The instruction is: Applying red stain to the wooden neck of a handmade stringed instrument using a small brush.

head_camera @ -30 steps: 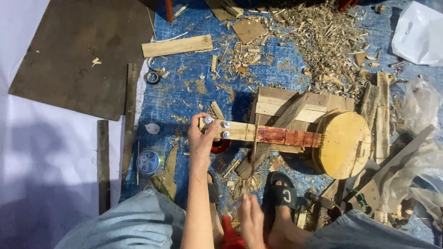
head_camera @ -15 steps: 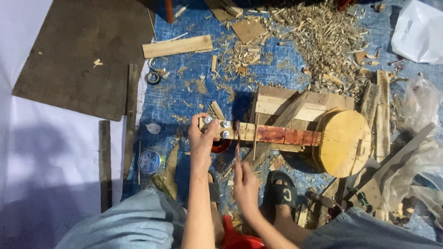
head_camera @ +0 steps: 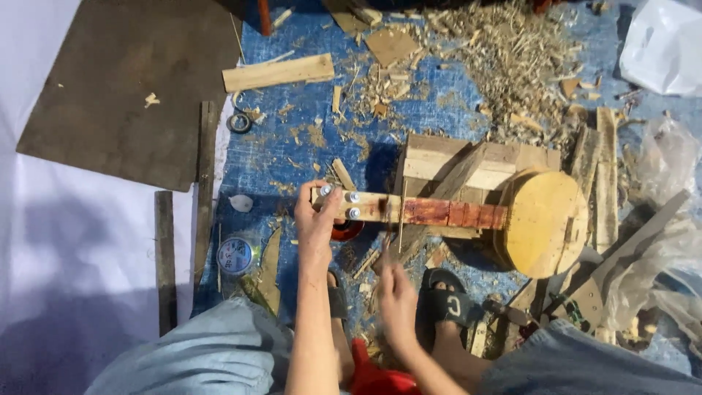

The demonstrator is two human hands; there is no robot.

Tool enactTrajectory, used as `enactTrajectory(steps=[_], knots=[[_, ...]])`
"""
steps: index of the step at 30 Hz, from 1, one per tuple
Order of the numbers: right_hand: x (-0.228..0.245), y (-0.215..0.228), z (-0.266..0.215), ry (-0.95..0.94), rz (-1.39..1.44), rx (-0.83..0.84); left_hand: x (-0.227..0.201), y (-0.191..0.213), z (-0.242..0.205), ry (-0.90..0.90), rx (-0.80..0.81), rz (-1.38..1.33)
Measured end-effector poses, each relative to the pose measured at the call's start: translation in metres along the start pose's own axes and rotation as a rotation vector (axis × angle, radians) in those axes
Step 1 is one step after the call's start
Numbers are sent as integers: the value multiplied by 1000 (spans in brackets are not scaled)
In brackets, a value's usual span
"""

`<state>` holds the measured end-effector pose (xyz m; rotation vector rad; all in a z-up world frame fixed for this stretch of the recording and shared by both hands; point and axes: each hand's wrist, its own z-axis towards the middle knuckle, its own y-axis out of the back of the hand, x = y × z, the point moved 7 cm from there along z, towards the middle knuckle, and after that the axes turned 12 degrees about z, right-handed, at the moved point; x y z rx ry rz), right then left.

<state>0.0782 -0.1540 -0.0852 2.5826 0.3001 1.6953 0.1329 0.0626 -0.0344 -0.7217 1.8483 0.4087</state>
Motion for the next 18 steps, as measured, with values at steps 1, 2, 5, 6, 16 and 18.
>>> enactTrajectory(steps=[1, 2, 5, 6, 16, 18], knots=[[5, -2, -4, -4, 3, -5, -1, 0, -2, 3, 5, 4], [11, -4, -9, -5, -14, -24, -3, 1, -4, 5, -1, 20], [13, 0, -27, -34, -52, -45, -7, 1, -2, -18, -7, 14], [6, 3, -37, -81, -78, -45, -4, 1, -2, -23, -12, 0], [-2, 9, -23, -71, -73, -67, -6, 1, -7, -19, -20, 6], [5, 6, -6, 32, -41, -43, -5, 3, -10, 0, -39, 19]])
